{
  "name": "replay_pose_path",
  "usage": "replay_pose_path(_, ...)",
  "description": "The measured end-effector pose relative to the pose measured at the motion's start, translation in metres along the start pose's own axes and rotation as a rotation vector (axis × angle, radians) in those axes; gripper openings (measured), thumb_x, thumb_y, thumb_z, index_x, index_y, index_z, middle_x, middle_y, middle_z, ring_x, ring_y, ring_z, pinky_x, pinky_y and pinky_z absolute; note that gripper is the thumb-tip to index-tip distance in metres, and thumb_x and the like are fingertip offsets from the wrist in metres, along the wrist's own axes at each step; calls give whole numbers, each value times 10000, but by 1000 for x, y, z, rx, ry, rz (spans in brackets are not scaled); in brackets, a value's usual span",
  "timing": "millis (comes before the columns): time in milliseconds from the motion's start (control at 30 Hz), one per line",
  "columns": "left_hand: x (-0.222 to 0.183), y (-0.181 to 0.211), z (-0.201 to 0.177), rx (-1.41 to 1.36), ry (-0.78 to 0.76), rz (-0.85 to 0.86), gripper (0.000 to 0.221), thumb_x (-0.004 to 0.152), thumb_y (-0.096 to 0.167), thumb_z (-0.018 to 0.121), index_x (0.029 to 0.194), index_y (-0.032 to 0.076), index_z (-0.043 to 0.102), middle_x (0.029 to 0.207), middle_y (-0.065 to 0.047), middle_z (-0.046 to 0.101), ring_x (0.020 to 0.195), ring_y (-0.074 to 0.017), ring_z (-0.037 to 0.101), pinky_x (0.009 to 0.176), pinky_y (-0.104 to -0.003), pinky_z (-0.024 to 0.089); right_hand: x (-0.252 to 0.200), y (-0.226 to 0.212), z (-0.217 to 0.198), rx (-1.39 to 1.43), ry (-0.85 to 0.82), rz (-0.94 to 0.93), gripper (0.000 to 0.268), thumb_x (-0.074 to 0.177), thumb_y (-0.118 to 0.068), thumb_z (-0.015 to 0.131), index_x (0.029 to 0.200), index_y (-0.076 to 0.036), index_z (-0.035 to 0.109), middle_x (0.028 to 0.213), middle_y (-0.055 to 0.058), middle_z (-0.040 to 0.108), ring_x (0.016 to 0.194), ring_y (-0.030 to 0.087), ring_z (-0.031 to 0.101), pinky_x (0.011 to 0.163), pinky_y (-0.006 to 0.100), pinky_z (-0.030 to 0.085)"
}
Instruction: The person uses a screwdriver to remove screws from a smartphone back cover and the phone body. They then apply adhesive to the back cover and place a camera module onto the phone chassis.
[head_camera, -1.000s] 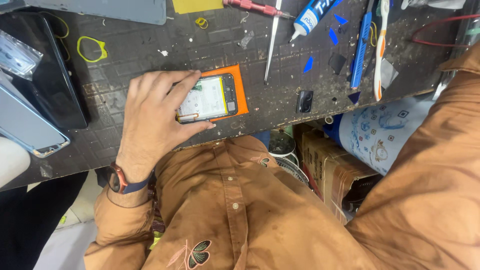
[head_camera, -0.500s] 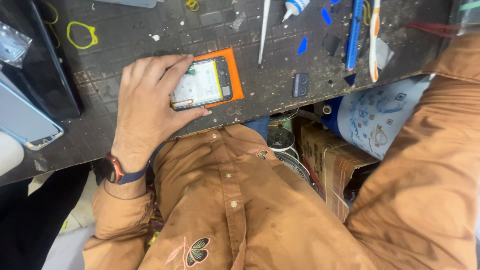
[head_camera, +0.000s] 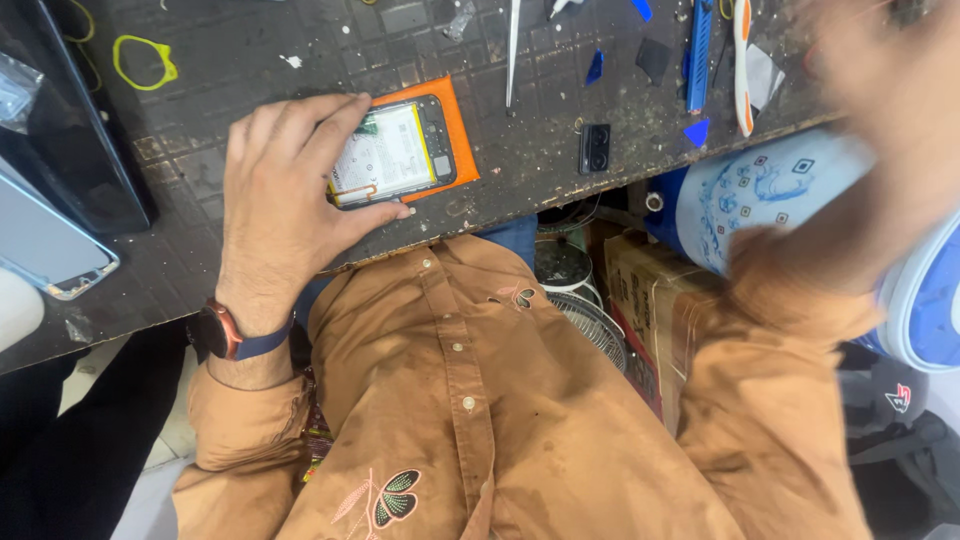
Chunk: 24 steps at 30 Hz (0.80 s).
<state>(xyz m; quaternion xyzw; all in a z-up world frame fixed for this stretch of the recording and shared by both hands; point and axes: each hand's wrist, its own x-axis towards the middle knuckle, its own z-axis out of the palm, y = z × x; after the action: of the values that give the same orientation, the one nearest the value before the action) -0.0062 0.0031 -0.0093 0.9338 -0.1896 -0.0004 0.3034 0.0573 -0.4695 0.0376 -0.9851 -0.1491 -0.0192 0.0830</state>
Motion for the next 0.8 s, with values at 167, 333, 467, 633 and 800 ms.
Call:
replay_pose_path(167,-3,-3,0,-14,12,14,843,709,396,968,1411,62,642,1381,-39,623,1258,-281,539,1084,-449,405,-28,-110,37,247,-77,-88,579,881,-273,913,1355,-61,657,1205,126,553,1168,313,503,1057,414,441)
replay_pose_path(333,-5,-6,3,-9,24,43,825,719,395,973,1382,47,625,1400,-44,616,1283,-286,534,1097,-455,401,-40,-126,62,304,-53,53,528,831,-175,944,1270,-68,669,1217,122,536,1169,320,507,1026,414,468)
replay_pose_path(467,-9,-7,5,-34,30,29,886,709,386,990,1415,30,589,1461,-77,574,1355,-308,503,1165,-468,380,-41,-117,69,363,-69,52,508,848,-175,934,1211,-7,621,1222,126,528,1123,289,499,978,393,486)
replay_pose_path(633,-16,-1,-4,-34,90,41,898,690,329,997,1427,24,585,1539,-155,474,1450,-383,424,1252,-553,302,-41,-110,71,295,-63,31,496,818,-185,945,1134,0,610,1134,111,545,1034,257,494,956,393,480)
replay_pose_path(800,-37,10,-15,-139,219,-2,740,711,265,992,1307,25,624,1465,-191,493,1374,-410,435,1177,-558,301,-42,-115,67,368,15,109,484,835,-192,931,1142,10,615,1089,93,576,918,191,537,822,326,478)
